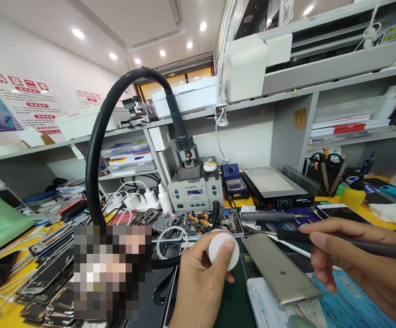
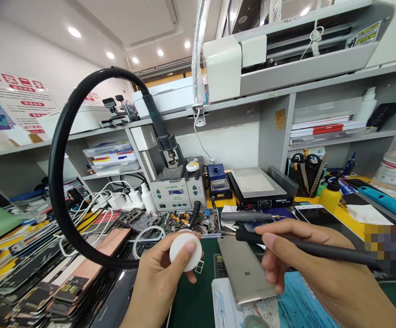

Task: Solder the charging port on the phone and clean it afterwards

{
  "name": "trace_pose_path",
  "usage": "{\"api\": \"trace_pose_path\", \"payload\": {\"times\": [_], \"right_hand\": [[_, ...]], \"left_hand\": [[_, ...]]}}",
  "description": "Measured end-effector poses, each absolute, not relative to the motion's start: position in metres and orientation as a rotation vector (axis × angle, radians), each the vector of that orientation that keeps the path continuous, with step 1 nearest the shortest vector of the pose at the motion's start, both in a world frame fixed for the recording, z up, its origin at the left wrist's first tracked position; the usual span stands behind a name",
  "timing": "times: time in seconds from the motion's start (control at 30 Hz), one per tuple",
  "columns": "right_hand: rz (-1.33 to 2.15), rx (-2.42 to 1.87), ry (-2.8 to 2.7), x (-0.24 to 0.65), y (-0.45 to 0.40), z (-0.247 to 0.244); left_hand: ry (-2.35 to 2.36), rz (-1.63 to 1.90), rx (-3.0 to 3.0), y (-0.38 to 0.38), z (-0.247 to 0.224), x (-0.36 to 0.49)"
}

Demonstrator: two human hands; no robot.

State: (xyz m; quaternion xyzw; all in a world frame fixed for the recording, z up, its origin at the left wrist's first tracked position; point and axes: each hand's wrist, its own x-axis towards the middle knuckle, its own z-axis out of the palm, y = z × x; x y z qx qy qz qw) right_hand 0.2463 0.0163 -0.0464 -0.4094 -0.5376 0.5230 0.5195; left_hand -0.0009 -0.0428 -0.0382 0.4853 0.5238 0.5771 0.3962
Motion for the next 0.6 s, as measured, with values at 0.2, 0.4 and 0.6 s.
{"api": "trace_pose_path", "payload": {"times": [0.2, 0.4, 0.6], "right_hand": [[1.238, -0.981, -1.296, 0.2458, 0.0151, -0.045], [1.263, -0.986, -1.314, 0.2466, 0.0162, -0.0459], [1.247, -0.997, -1.325, 0.248, 0.0162, -0.0474]], "left_hand": [[1.331, 1.458, 1.236, -0.0436, -0.0371, -0.0004], [1.339, 1.457, 1.216, -0.0439, -0.0358, -0.0009], [1.332, 1.444, 1.232, -0.0433, -0.0377, -0.0017]]}}
